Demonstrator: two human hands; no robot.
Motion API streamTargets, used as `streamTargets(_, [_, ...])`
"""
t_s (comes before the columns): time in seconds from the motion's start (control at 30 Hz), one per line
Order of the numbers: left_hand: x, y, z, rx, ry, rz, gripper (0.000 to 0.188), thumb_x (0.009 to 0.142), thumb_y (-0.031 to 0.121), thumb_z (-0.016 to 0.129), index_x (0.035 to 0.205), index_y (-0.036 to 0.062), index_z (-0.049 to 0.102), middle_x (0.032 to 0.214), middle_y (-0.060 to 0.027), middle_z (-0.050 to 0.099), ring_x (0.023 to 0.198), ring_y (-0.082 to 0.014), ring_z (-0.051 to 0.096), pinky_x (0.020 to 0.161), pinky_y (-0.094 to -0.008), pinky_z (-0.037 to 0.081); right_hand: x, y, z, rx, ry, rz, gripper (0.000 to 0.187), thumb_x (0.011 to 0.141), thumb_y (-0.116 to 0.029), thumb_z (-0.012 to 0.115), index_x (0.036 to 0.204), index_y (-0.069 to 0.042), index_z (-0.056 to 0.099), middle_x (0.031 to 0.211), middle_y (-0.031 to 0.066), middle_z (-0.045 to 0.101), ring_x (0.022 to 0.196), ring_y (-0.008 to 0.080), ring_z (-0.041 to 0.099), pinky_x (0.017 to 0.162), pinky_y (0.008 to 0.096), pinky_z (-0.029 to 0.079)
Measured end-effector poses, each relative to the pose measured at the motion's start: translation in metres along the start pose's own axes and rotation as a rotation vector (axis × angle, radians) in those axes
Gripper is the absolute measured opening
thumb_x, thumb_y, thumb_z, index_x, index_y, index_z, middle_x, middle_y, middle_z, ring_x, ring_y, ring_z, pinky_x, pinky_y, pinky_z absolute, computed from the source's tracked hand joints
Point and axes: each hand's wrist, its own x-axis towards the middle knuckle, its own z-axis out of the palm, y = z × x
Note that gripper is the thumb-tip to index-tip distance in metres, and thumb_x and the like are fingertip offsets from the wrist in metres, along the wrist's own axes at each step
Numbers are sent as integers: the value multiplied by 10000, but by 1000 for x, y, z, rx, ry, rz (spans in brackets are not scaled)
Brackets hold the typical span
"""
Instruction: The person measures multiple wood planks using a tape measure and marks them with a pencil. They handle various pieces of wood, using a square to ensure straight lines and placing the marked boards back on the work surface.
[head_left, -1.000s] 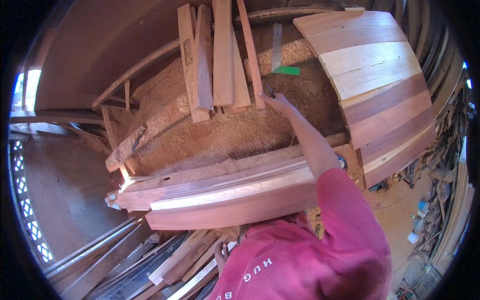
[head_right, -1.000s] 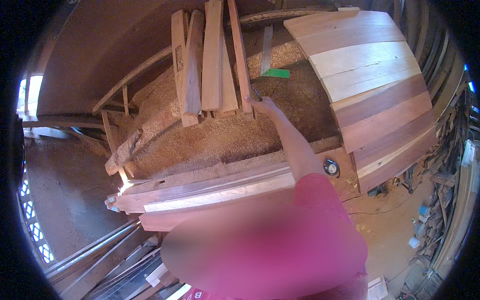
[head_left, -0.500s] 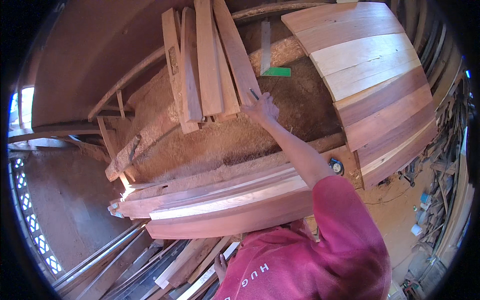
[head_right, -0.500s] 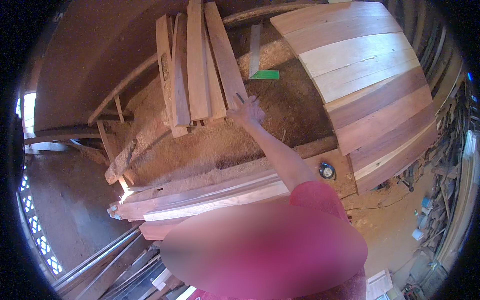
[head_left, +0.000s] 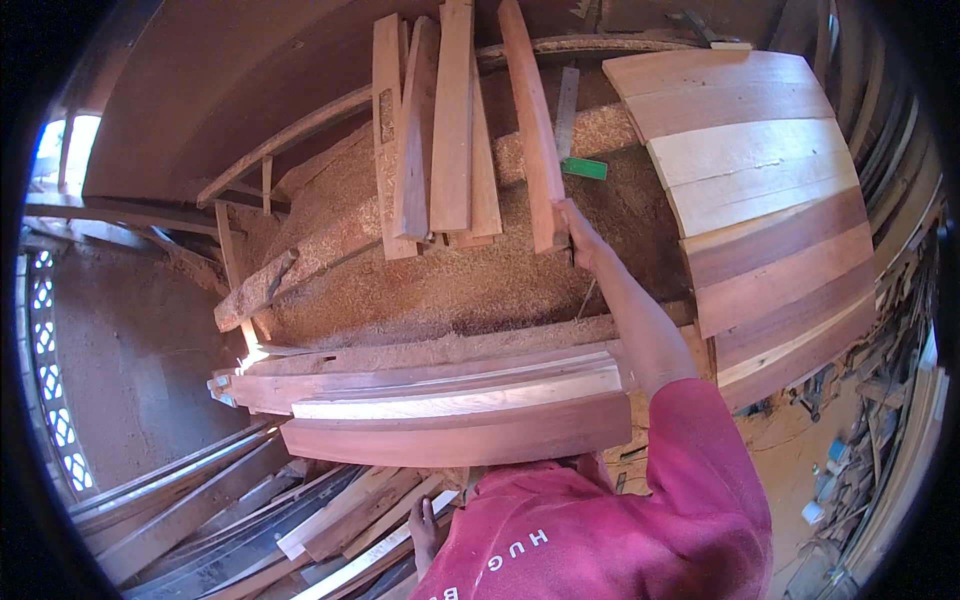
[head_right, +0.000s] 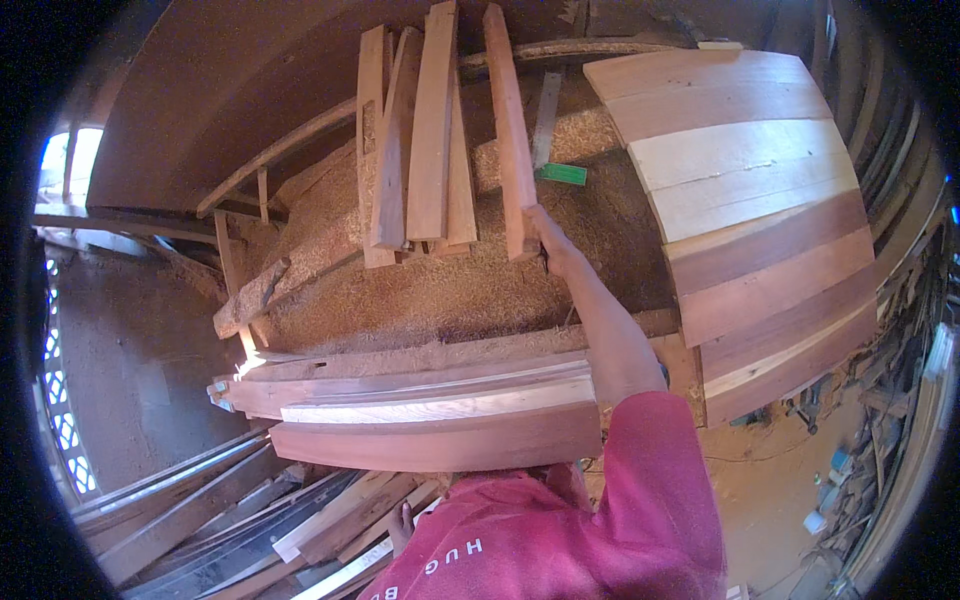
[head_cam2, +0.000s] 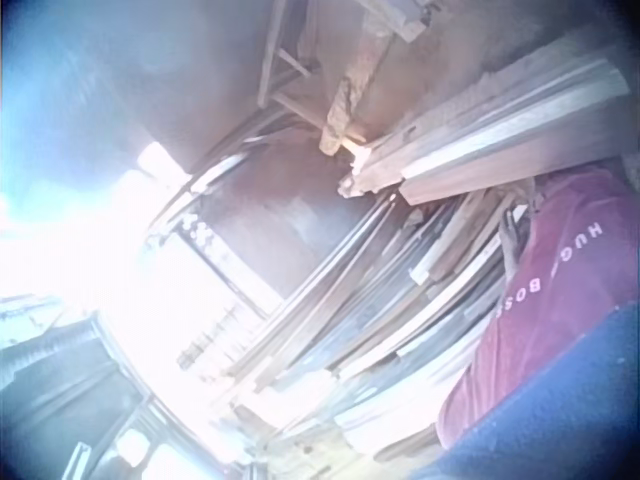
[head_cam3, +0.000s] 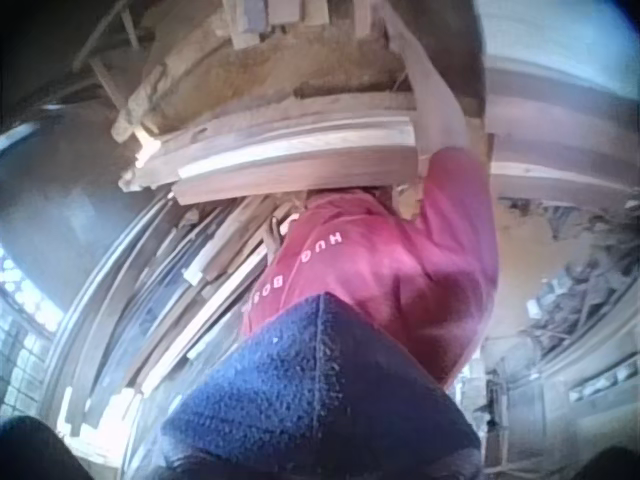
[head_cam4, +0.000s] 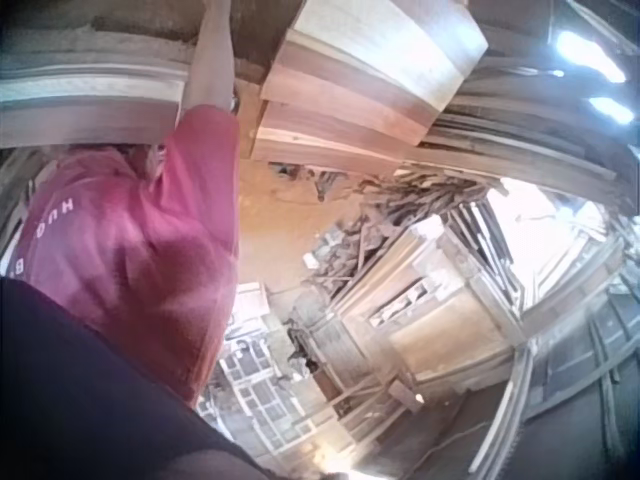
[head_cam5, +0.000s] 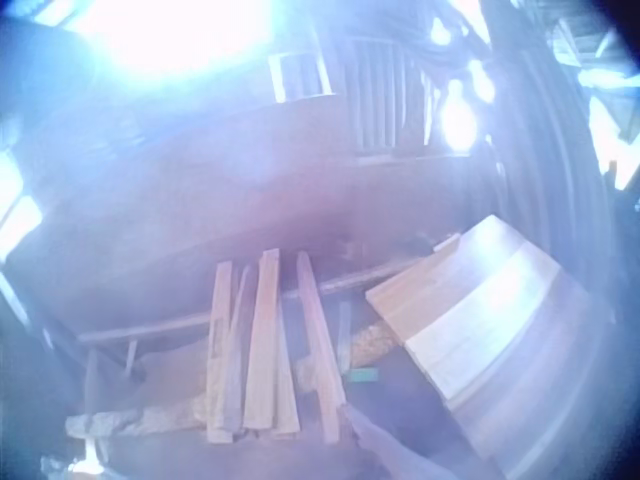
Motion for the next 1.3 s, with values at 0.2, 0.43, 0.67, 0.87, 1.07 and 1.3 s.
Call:
streamTargets(0.2, [-16,-21,9,-19,88,-100,455,1043,341,502,1243,-50,618,1182,-243,672,1121,-309,636,957,-388,482,-27,-20,9,154,3,-24,713,758,-587,730,1207,-63,549,898,41,586,659,125,539,484,274,370])
streamTargets(0.43, [-11,41,-19,-34,587,39,357,1050,264,529,1180,-52,633,950,-146,698,852,-192,660,743,-301,525,-62,-67,-13,46,-10,-158,714,785,-513,734,1280,-57,497,985,100,663,741,157,686,382,237,399])
streamTargets(0.67, [33,182,-52,-457,735,573,284,1057,163,491,1211,-57,581,1134,-153,649,1080,-244,642,973,-340,523,-242,-72,-23,53,53,107,731,754,-377,753,1303,25,486,1077,151,647,913,280,689,792,403,588])
streamTargets(0.87, [87,344,2,-563,67,767,285,983,121,581,1227,-24,602,1193,-124,643,1130,-206,596,991,-345,460,-404,-13,-15,-74,182,-60,785,723,-282,793,1347,61,463,1145,141,634,1014,216,661,827,380,569])
streamTargets(1.07, [47,481,81,-1152,-868,264,730,958,601,542,1402,28,463,1270,-179,594,1202,-275,569,1002,-460,479,-531,41,10,-484,70,-118,735,699,-223,814,1312,58,520,1116,148,665,999,197,670,823,366,559])
streamTargets(1.3, [4,404,57,-1397,-975,252,858,878,813,405,1209,33,537,1057,-139,622,972,-278,641,801,-473,570,-590,104,61,-1421,330,-373,1029,583,-307,892,1488,-108,444,1057,192,651,925,353,683,763,449,568])
